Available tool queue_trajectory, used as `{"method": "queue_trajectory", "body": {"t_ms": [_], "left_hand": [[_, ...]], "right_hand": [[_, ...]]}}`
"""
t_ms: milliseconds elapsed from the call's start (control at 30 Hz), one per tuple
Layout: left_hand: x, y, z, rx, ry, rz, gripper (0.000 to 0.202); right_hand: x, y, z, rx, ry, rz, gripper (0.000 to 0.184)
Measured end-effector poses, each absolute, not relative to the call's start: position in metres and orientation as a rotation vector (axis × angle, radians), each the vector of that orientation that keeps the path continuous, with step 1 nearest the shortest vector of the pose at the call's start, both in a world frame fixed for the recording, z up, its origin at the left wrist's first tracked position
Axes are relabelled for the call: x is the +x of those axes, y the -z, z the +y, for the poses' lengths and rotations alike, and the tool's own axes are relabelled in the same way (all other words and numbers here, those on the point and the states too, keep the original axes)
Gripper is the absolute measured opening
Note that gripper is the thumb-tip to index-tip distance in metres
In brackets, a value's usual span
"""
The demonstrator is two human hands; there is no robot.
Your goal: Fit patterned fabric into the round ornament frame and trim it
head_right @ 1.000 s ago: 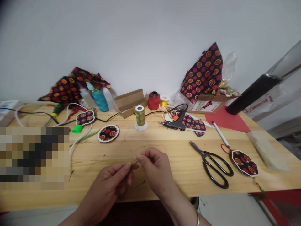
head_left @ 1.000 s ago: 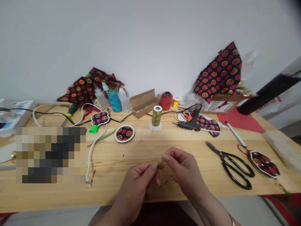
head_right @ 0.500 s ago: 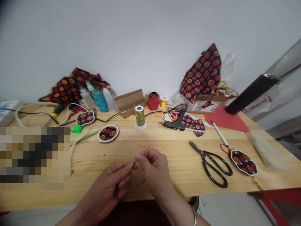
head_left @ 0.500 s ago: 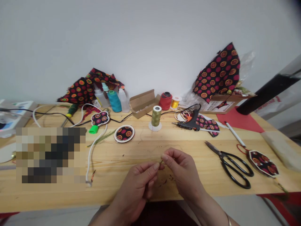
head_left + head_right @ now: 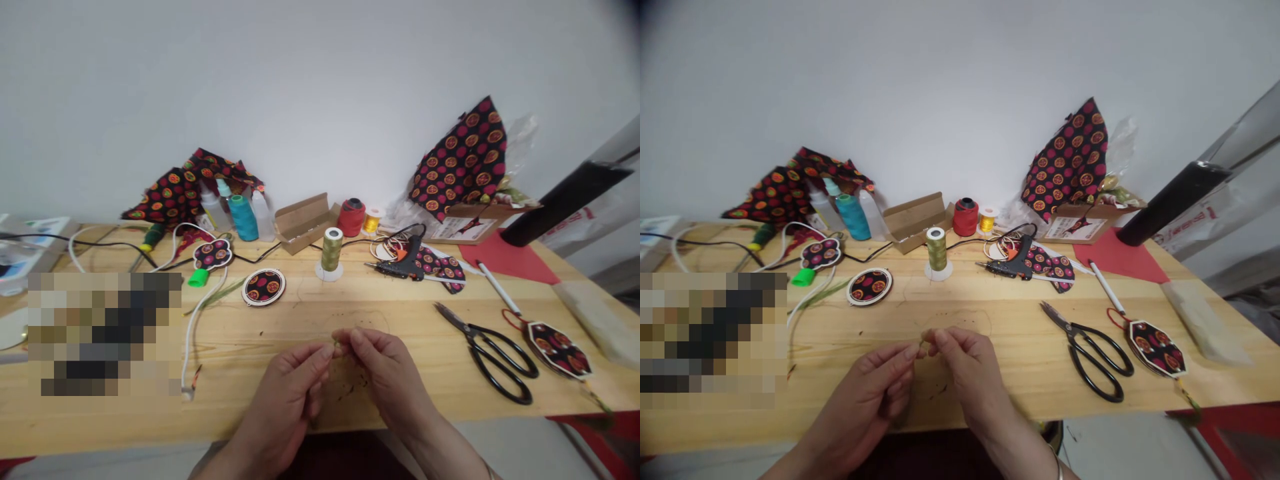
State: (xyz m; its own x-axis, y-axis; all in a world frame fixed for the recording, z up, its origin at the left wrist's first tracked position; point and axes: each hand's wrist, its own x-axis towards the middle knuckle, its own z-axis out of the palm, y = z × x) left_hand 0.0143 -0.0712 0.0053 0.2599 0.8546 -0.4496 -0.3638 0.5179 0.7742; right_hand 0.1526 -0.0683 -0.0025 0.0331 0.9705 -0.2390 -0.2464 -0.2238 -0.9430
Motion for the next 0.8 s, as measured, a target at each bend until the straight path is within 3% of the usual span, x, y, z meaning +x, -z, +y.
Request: {"method": "queue_trajectory", "body": {"t_ms": [100,400,800], "left_hand": [[0.014,-0.005,-0.071,0.624,-0.905,0.999,0.028],[0.011,-0.001,-0.073,0.807,-0.886,1.086,0.027],[0.01,-0.008,-0.074,1.075,-0.815,1.175,0.033]], "right_hand": [[0.15,-0.003,-0.069,-1.189,-1.511,-0.825,0.013],[0.147,-0.007,-0.067,-1.183,-1.521,-0.767,0.009],[0.15,-0.014,-0.061,-1.222,-1.408,-0.87,0.019]]}}
